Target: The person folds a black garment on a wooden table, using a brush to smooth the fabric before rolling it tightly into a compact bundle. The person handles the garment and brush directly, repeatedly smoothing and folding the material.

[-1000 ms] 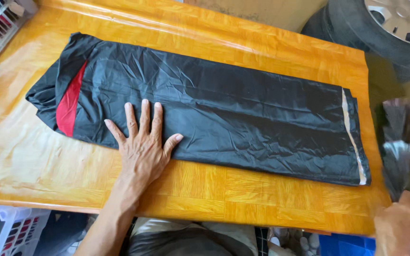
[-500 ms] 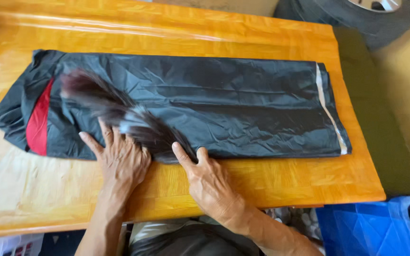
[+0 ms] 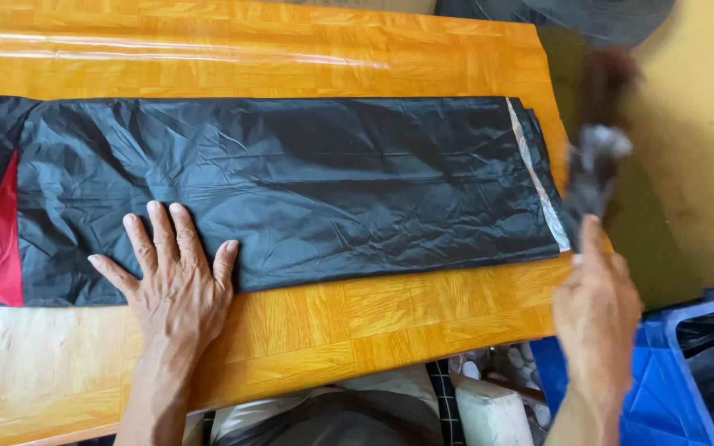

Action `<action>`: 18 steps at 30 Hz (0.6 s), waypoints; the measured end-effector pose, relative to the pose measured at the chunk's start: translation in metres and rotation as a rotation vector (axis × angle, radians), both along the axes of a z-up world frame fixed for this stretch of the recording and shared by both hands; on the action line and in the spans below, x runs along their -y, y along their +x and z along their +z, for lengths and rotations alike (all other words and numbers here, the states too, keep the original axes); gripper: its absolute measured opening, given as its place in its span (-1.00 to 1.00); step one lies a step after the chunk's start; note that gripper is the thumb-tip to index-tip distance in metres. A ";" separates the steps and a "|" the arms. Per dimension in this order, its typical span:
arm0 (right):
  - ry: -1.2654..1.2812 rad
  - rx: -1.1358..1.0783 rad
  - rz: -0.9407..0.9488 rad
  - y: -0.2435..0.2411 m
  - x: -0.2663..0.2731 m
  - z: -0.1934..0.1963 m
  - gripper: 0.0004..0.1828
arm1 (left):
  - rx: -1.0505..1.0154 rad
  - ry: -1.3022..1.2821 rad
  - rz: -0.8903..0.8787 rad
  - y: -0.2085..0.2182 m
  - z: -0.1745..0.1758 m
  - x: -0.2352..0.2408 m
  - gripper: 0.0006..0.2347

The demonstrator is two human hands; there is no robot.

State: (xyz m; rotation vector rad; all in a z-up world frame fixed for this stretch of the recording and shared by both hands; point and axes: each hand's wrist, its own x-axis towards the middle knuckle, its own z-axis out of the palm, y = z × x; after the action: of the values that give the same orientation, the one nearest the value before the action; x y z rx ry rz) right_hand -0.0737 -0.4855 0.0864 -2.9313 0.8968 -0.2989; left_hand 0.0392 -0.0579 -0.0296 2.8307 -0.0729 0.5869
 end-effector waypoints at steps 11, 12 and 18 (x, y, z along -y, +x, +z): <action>0.219 -0.354 0.619 0.035 -0.082 -0.014 -0.23 | 0.062 0.066 -0.040 -0.005 0.013 0.002 -0.25; 0.201 -0.447 0.313 0.038 -0.058 -0.006 -0.21 | 0.016 0.035 -0.043 -0.004 0.014 0.003 -0.24; 0.025 -0.250 -0.236 0.010 0.066 -0.010 -0.18 | 0.028 -0.001 -0.071 -0.007 0.013 0.002 -0.23</action>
State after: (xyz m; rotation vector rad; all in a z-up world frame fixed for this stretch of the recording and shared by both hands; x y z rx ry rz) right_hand -0.0634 -0.5511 0.0763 -2.8839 1.2719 0.0716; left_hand 0.0324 -0.0598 -0.0169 2.8061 -0.1769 0.6114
